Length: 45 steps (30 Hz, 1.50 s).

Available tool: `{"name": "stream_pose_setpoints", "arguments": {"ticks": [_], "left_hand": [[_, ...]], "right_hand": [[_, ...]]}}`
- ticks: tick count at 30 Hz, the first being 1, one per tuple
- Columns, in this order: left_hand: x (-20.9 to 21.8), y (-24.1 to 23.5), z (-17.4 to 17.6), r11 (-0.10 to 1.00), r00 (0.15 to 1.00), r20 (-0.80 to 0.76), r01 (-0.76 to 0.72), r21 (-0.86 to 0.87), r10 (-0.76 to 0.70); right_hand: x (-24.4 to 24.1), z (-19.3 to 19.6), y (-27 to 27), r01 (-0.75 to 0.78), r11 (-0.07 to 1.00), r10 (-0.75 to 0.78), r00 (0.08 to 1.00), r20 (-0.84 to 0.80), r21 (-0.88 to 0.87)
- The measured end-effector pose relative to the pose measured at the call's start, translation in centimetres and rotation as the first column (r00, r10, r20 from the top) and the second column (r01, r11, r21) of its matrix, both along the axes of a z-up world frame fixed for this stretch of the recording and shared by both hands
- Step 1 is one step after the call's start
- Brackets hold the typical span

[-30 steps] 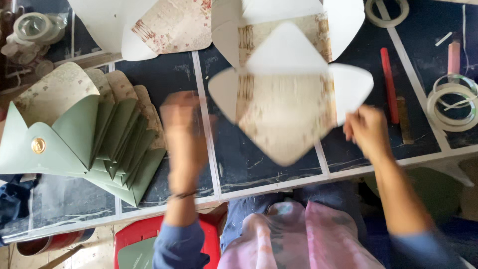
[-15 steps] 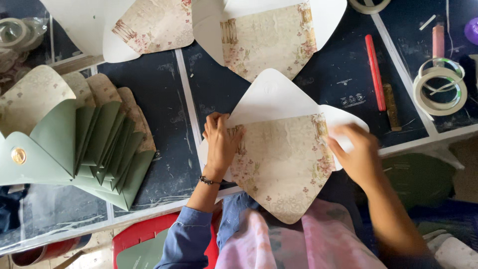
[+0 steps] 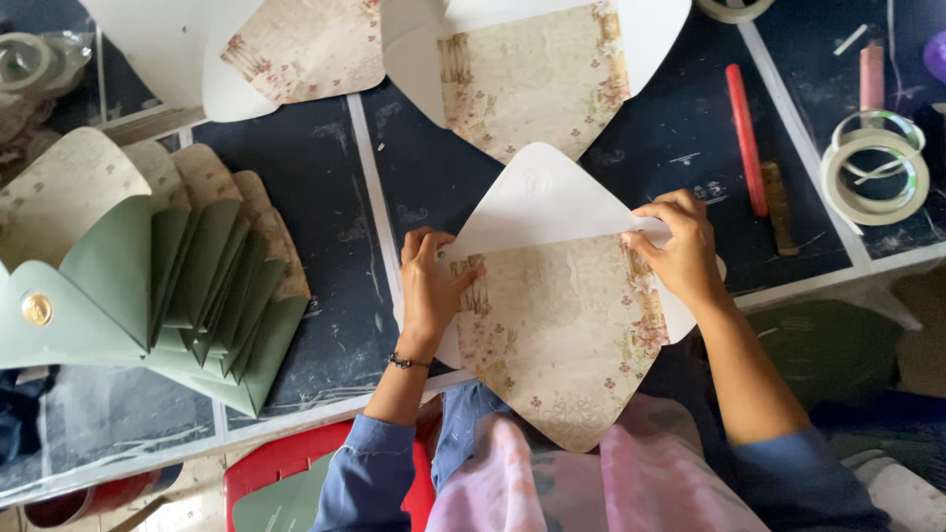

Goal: The person folds a stack of white paper sheets with floral patterns into green triangular envelopes. They fold the sides inward, press the creases, and stack the finished items on the table. Later, they use a red tool to crease a stack of white paper.

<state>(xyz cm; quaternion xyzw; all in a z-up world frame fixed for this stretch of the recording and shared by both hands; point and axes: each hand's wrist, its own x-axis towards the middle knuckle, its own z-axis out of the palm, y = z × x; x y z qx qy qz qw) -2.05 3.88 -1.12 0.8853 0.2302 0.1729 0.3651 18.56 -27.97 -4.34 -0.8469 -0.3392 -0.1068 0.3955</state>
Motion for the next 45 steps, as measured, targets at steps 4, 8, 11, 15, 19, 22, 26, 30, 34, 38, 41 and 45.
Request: {"name": "stream_pose_setpoints", "arguments": {"ticks": [4,8,11,15,19,22,26,30,34,38,41,45], "left_hand": [[-0.7,-0.5,1.2,0.999,0.999,0.046,0.009,-0.031,-0.008],[-1.1,-0.7,1.8,0.999,0.994,0.104,0.033,-0.03,-0.03],[-1.2,-0.4,1.4,0.999,0.991,0.128,0.05,-0.019,-0.047],[-1.3,-0.1,1.2,0.999,0.988,0.152,0.044,-0.025,-0.039],[-1.5,0.3,1.0,0.996,0.978,0.192,0.087,-0.002,-0.085],[-1.9,0.4,0.5,0.981,0.973,0.165,0.139,0.137,-0.161],[-2.4,1.0,-1.3,0.876,0.967,-0.012,0.237,0.421,-0.256],[-4.1,0.8,1.6,0.82,0.961,-0.177,0.272,0.504,-0.211],[-6.1,0.4,4.8,0.966,0.984,-0.173,0.072,0.247,-0.029],[-8.2,-0.7,4.1,0.858,0.959,0.019,-0.246,-0.451,0.284],[-7.5,-3.2,4.4,0.908,0.978,0.166,-0.049,-0.416,0.129],[-5.7,-7.6,4.6,0.964,0.985,0.072,0.167,-0.209,-0.155]], "right_hand": [[0.4,-0.1,0.0,-0.025,0.999,0.026,0.998,-0.058,0.024],[0.5,-0.6,-0.2,-0.037,0.999,0.037,0.999,-0.026,0.003],[0.6,-0.7,-0.4,-0.04,0.999,0.04,0.999,0.013,-0.036],[0.3,-0.7,-0.5,-0.08,0.996,0.083,0.995,0.062,-0.037],[0.6,-1.7,-0.8,-0.076,0.995,0.085,0.988,0.129,-0.071],[-0.3,-0.3,-0.8,-0.026,0.986,0.06,0.976,0.208,-0.162],[-0.8,-0.2,-1.8,0.128,0.904,-0.006,0.958,0.287,-0.408],[-1.5,1.8,-3.0,0.12,0.87,0.008,0.966,0.258,-0.478],[-3.3,4.2,-4.9,0.096,0.992,-0.097,0.995,-0.007,-0.08],[-5.6,3.8,-5.3,0.431,0.769,0.079,0.669,-0.739,0.473],[-7.0,1.2,-4.7,0.202,0.945,-0.019,0.819,-0.573,0.257],[-10.4,6.3,0.4,-0.156,0.973,0.192,0.958,-0.213,0.171]]}}
